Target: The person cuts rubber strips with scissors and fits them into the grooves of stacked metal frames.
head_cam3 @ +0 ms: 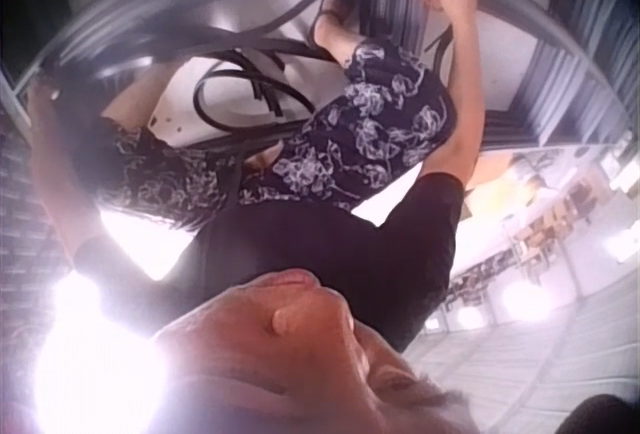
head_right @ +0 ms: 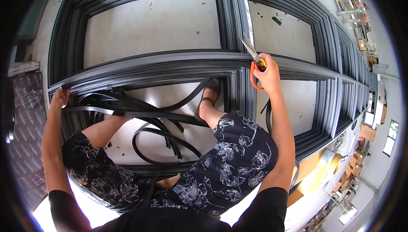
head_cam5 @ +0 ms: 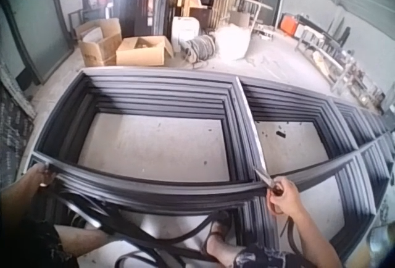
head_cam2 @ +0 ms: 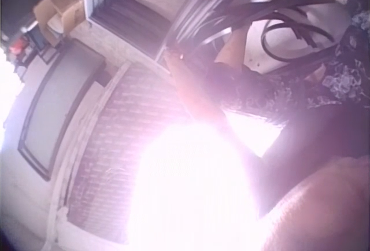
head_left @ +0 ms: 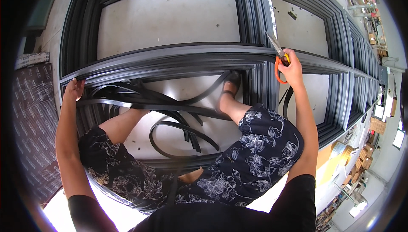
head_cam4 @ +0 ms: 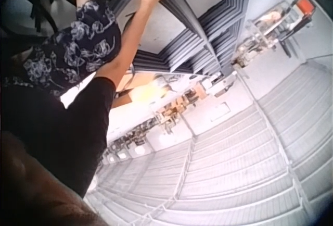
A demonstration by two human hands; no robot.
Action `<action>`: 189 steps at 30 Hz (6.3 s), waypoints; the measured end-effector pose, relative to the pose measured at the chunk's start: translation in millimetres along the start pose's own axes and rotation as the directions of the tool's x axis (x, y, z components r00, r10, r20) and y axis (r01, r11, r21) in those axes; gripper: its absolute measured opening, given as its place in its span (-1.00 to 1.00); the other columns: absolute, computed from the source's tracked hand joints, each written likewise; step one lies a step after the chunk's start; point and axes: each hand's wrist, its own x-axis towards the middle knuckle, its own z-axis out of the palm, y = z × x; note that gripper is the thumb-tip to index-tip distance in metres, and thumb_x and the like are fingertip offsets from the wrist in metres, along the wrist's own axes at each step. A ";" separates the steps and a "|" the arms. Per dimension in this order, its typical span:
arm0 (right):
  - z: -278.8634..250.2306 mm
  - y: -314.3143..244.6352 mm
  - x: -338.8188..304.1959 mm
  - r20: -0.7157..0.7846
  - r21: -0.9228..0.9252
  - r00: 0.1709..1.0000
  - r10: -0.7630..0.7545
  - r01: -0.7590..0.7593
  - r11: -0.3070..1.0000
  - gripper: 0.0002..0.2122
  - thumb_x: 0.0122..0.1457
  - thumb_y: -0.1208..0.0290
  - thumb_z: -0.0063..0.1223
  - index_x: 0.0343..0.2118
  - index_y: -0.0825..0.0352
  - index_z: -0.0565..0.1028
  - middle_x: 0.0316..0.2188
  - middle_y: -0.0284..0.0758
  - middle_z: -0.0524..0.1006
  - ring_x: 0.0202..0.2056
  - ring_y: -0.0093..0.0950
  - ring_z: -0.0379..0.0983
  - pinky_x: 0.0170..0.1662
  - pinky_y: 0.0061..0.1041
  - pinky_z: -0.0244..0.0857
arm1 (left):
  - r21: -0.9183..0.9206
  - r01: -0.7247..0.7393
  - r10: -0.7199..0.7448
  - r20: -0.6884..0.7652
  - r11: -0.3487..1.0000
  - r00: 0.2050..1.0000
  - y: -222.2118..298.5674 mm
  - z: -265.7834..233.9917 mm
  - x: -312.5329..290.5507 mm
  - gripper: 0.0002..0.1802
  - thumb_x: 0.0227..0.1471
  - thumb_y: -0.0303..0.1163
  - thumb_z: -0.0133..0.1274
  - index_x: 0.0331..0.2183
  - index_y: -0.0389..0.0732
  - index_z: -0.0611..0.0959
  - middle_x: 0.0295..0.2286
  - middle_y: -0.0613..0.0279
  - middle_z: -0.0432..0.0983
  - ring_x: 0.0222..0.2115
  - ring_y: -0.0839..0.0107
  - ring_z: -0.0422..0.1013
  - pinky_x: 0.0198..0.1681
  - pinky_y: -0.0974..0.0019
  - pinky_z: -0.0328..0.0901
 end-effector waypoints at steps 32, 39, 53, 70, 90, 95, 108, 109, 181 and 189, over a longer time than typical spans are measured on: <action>-23.0 -31.0 -0.2 0.244 0.205 0.949 0.197 -0.249 0.946 -0.65 -0.12 0.66 0.01 -0.18 0.37 0.34 -0.47 -0.40 0.40 -0.41 -0.60 0.37 -0.29 -0.58 0.28 | 0.788 -0.256 0.337 0.066 0.560 0.939 3.5 34.2 -92.4 -0.39 0.00 0.08 -0.10 -0.23 -0.35 0.49 -0.34 -0.07 0.48 -0.44 0.19 0.47 -0.48 0.22 0.39; -36.7 -197.8 -62.2 0.583 0.454 0.802 -0.130 -0.188 0.871 -0.58 -0.15 0.67 0.08 -0.16 0.37 0.26 -0.45 -0.38 0.36 -0.38 -0.60 0.34 -0.30 -0.62 0.26 | 0.184 -0.976 0.477 0.851 0.115 0.217 -36.7 70.0 -339.0 -0.69 0.07 -0.30 -0.04 -0.19 -0.29 0.54 -0.27 0.06 0.50 -0.24 0.28 0.44 -0.14 0.29 0.29; 13.4 -244.5 -138.3 0.679 0.505 0.635 -0.368 -0.039 0.862 -0.57 -0.22 0.68 0.19 -0.23 0.34 0.31 -0.37 -0.46 0.33 -0.31 -0.67 0.21 -0.15 -0.68 0.17 | 0.287 -0.532 -0.361 0.932 0.797 -0.039 -152.9 55.7 -465.1 -0.64 -0.01 -0.36 0.09 -0.19 -0.38 0.50 -0.33 0.25 0.48 -0.30 0.54 0.38 -0.18 0.45 0.26; 29.4 -221.1 -328.2 0.830 0.531 0.555 0.049 -0.814 0.235 -0.73 0.15 0.40 -0.02 -0.13 0.34 0.26 -0.56 -0.48 0.27 -0.59 -0.74 0.17 -0.54 -0.80 0.07 | 0.362 -0.452 -0.235 0.920 0.815 0.314 -179.5 -3.0 -418.5 -0.83 -0.04 -0.39 0.07 -0.42 -0.32 0.55 -0.55 0.37 0.42 -0.51 0.64 0.31 -0.41 0.54 0.22; 71.5 -231.8 -320.9 0.744 0.573 0.668 0.017 -0.651 0.499 -0.64 0.15 0.21 0.02 -0.11 0.36 0.34 -0.50 -0.51 0.30 -0.46 -0.74 0.20 -0.33 -0.75 0.12 | 0.379 -0.445 -0.288 0.922 0.811 0.261 -193.9 -13.0 -423.0 -0.78 -0.02 -0.36 0.06 -0.38 -0.34 0.53 -0.53 0.38 0.40 -0.48 0.62 0.30 -0.37 0.51 0.24; 71.8 -232.4 -319.9 0.743 0.585 0.669 0.022 -0.666 0.462 -0.65 0.15 0.22 0.04 -0.13 0.37 0.34 -0.51 -0.54 0.27 -0.49 -0.76 0.14 -0.40 -0.77 0.08 | 0.375 -0.426 -0.295 0.924 0.823 0.243 -195.5 -9.9 -423.2 -0.80 -0.01 -0.37 0.05 -0.38 -0.34 0.53 -0.53 0.38 0.40 -0.49 0.62 0.30 -0.37 0.51 0.24; 70.2 -228.3 -324.0 0.671 0.557 0.734 0.103 -0.591 0.583 -0.76 0.07 0.38 0.15 -0.28 0.39 0.41 -0.54 -0.52 0.37 -0.50 -0.76 0.22 -0.42 -0.75 0.14 | 0.407 -0.400 -0.342 0.912 0.821 0.227 -200.6 -7.5 -421.6 -0.78 0.00 -0.36 0.02 -0.32 -0.31 0.48 -0.48 0.33 0.41 -0.48 0.58 0.34 -0.35 0.49 0.26; 70.9 -227.7 -324.9 0.653 0.594 0.754 0.069 -0.567 0.571 -0.76 0.06 0.38 0.16 -0.28 0.39 0.41 -0.54 -0.51 0.38 -0.51 -0.76 0.23 -0.43 -0.75 0.15 | 0.407 -0.400 -0.346 0.912 0.821 0.218 -197.2 -7.9 -420.6 -0.78 0.00 -0.36 0.02 -0.32 -0.31 0.48 -0.48 0.33 0.41 -0.48 0.58 0.34 -0.35 0.49 0.26; -26.9 -224.0 -58.0 0.463 0.222 0.885 -0.047 -0.064 0.973 -0.55 -0.28 0.69 0.28 -0.27 0.38 0.34 -0.44 -0.46 0.31 -0.50 -0.68 0.24 -0.45 -0.70 0.15 | -0.307 0.004 0.010 0.046 0.952 0.999 38.7 -58.8 -66.7 -0.93 -0.07 -0.61 0.00 -0.42 -0.32 0.47 -0.53 0.18 0.37 -0.54 0.29 0.42 -0.42 0.14 0.45; -3.3 -202.3 -48.2 0.265 0.382 0.964 0.019 -0.123 0.916 -0.69 -0.12 0.61 0.17 -0.30 0.34 0.32 -0.50 -0.48 0.26 -0.58 -0.70 0.21 -0.56 -0.73 0.16 | 0.359 -0.174 0.272 -0.244 0.917 0.931 39.6 -8.1 -51.3 -0.78 -0.19 -0.60 0.10 -0.35 -0.32 0.59 -0.34 0.04 0.53 -0.32 0.25 0.50 -0.38 0.23 0.45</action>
